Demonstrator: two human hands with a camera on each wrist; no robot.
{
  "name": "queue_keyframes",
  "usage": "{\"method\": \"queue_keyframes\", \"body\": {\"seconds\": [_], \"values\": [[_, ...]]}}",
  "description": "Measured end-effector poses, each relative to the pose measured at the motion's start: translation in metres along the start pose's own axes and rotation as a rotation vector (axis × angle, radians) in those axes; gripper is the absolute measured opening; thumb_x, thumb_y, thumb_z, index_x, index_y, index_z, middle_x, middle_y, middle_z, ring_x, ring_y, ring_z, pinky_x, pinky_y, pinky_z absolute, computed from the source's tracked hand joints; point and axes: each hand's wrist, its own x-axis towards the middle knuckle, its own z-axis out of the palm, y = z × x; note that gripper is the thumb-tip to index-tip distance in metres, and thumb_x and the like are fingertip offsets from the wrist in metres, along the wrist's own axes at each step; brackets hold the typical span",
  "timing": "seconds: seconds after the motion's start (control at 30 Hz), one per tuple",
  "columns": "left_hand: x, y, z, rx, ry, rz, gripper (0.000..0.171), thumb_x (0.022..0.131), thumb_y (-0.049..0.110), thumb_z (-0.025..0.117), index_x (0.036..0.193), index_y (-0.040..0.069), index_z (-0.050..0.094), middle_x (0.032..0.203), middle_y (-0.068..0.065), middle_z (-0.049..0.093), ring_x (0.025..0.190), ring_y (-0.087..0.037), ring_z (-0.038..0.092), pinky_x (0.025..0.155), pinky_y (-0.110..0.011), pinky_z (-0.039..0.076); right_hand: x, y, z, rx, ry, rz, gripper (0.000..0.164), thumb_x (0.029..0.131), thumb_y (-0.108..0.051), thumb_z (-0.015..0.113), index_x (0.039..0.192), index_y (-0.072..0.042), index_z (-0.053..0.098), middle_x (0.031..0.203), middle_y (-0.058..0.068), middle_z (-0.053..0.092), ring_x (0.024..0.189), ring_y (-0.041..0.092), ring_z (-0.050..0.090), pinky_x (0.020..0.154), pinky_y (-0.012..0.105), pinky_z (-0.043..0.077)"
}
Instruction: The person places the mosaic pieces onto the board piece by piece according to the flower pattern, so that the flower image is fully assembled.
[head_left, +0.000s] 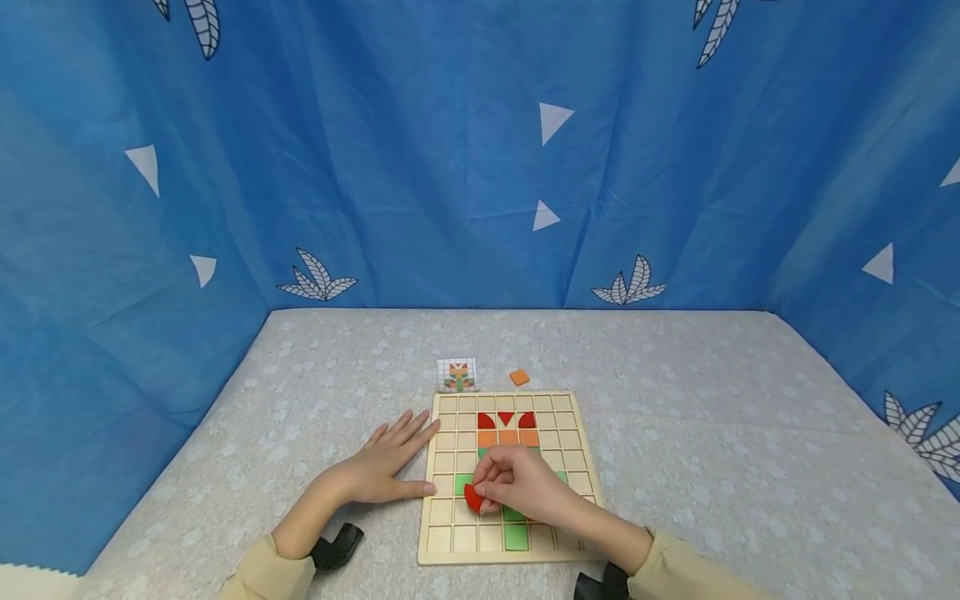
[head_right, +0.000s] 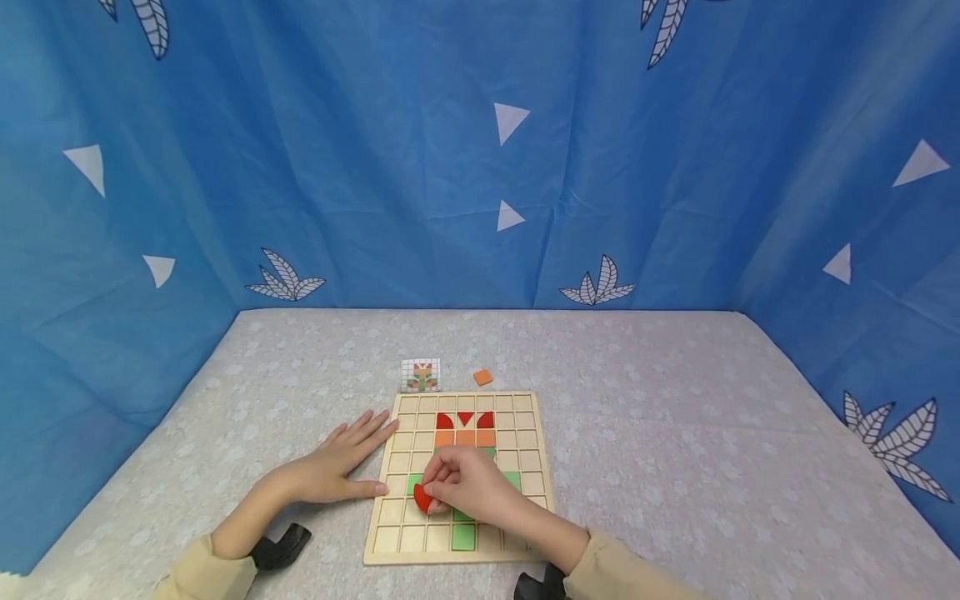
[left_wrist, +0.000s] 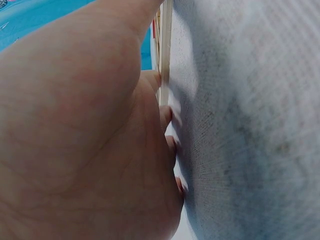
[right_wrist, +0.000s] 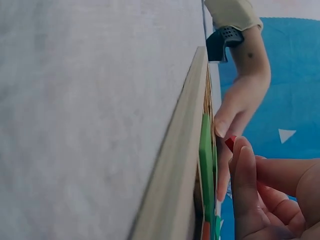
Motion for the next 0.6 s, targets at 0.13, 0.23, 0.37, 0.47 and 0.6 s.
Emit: {"method": "queue_keyframes", "body": {"seconds": [0.13,0.23,0.37,0.47,0.6], "values": [[0.0001,0.0,-0.0003,-0.002,0.0,0.002,0.087,0.087,0.056,0.057,0.15,0.01,0.02,0.154,-0.015,0.009,0.139,-0.036,0.001,0.104,-0.06,0.003,0.0016,0.0013,0.003,-0.014,-0.016,0.005,0.006,0.086,0.008,0.062,0.085,0.002,0.062,0.072,0.01,0.061,0.063,0.028,0.065,0.058,0.032,0.054],[0.0001,-0.0004,-0.0004,0.001,0.003,0.004,0.087,0.087,0.057,0.056,0.15,0.01,0.02,0.154,-0.015,0.01,0.139,-0.036,0.001,0.104,-0.06,0.003,0.0027,0.001,0.0047,-0.045,-0.017,0.0,0.006,0.086,0.007,0.063,0.085,0.0,0.062,0.071,0.009,0.061,0.061,0.026,0.065,0.057,0.031,0.054],[-0.0001,-0.0008,-0.0003,0.004,0.006,0.004,0.087,0.087,0.057,0.056,0.151,0.011,0.02,0.154,-0.014,0.01,0.139,-0.035,0.001,0.105,-0.059,0.003,0.0044,0.0004,0.0067,-0.117,-0.015,-0.01,0.009,0.086,0.005,0.064,0.082,-0.003,0.062,0.07,0.006,0.061,0.058,0.02,0.064,0.054,0.029,0.054],[-0.0005,-0.0007,-0.0003,0.007,0.005,0.004,0.087,0.086,0.058,0.056,0.151,0.011,0.02,0.154,-0.014,0.01,0.139,-0.035,0.001,0.105,-0.059,0.003,0.0055,-0.0002,0.0086,-0.2,-0.009,-0.026,0.012,0.085,0.003,0.066,0.08,-0.007,0.063,0.068,0.002,0.06,0.056,0.014,0.063,0.052,0.026,0.053],[-0.0008,-0.0009,-0.0004,0.006,0.007,0.005,0.087,0.086,0.058,0.056,0.151,0.011,0.021,0.154,-0.014,0.01,0.139,-0.035,0.002,0.105,-0.059,0.003,0.0059,-0.0017,0.0102,-0.306,-0.002,-0.06,0.015,0.084,0.003,0.068,0.078,-0.009,0.063,0.066,-0.002,0.059,0.054,0.009,0.06,0.051,0.022,0.05]]}}
